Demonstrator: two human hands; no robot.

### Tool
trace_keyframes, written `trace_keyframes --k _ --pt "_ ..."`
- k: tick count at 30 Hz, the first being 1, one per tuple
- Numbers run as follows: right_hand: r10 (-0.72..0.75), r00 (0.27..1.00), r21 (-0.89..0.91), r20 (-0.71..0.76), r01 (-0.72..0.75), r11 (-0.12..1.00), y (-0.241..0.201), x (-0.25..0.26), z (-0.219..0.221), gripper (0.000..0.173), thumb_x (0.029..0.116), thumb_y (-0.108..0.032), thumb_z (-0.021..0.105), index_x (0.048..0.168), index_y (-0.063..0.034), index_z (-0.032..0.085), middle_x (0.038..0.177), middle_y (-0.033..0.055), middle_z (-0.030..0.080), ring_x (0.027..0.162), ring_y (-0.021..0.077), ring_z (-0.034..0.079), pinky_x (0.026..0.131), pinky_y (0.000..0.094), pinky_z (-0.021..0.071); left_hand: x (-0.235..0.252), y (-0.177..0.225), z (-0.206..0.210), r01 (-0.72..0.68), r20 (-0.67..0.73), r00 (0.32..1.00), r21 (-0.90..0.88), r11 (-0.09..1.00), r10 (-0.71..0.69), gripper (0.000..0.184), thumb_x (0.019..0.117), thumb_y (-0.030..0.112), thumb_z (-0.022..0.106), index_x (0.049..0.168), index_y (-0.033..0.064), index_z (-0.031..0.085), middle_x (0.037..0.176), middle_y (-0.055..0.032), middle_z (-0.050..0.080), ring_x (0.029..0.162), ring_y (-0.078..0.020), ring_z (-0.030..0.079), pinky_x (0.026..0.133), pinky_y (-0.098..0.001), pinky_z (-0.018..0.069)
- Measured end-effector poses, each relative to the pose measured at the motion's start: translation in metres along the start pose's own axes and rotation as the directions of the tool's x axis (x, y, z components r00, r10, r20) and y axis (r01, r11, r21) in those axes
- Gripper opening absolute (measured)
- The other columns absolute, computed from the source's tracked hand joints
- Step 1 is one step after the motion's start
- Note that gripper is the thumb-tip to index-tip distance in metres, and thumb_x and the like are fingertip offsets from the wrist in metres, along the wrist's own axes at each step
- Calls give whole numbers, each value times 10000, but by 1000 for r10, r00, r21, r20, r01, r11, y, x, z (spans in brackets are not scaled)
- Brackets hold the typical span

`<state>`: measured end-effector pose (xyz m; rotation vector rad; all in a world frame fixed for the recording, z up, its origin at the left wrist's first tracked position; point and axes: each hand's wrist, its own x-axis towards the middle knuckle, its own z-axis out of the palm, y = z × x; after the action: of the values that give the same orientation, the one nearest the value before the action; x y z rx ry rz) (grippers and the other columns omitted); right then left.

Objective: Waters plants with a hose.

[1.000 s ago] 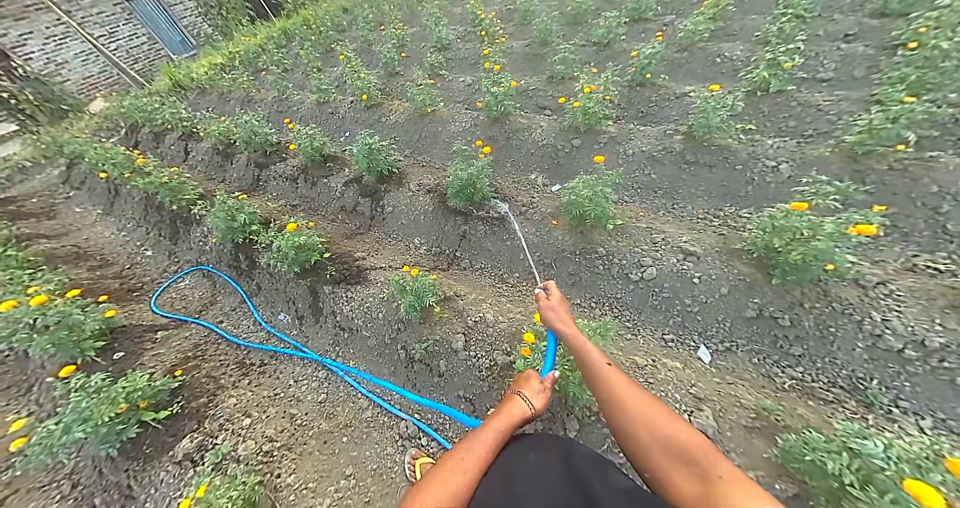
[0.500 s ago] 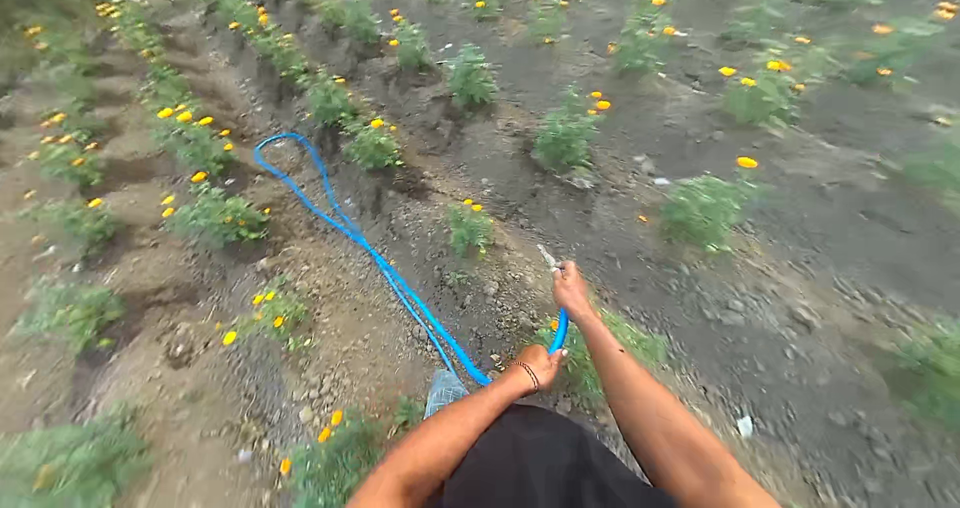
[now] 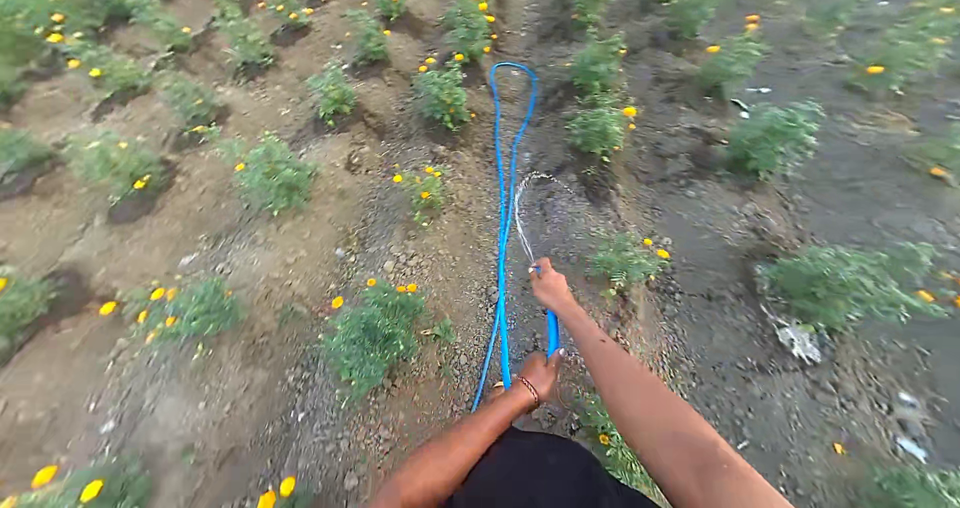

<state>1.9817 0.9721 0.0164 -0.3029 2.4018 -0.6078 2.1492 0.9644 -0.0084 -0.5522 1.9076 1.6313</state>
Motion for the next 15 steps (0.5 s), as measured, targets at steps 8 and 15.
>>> trace_keyframes --k 8,15 --pt "-95 993 -36 77 98 995 -62 -54 93 423 1115 -249 376 1491 -63 429 1222 246 664 1128 390 670 966 537 525 -85 -73 -25 26 -132 990 -109 994 -40 658 1129 468 246 997 -56 621 868 -167 581 765 -279 573 757 -478 493" --pt "-84 996 -16 7 84 996 -79 -115 131 411 1118 -237 370 1486 -65 431 1203 248 670 1116 392 675 957 542 527 -150 -108 -27 65 -102 991 -166 984 -82 635 1120 502 249 987 -18 588 795 -100 530 650 -217 531 656 -410 490"
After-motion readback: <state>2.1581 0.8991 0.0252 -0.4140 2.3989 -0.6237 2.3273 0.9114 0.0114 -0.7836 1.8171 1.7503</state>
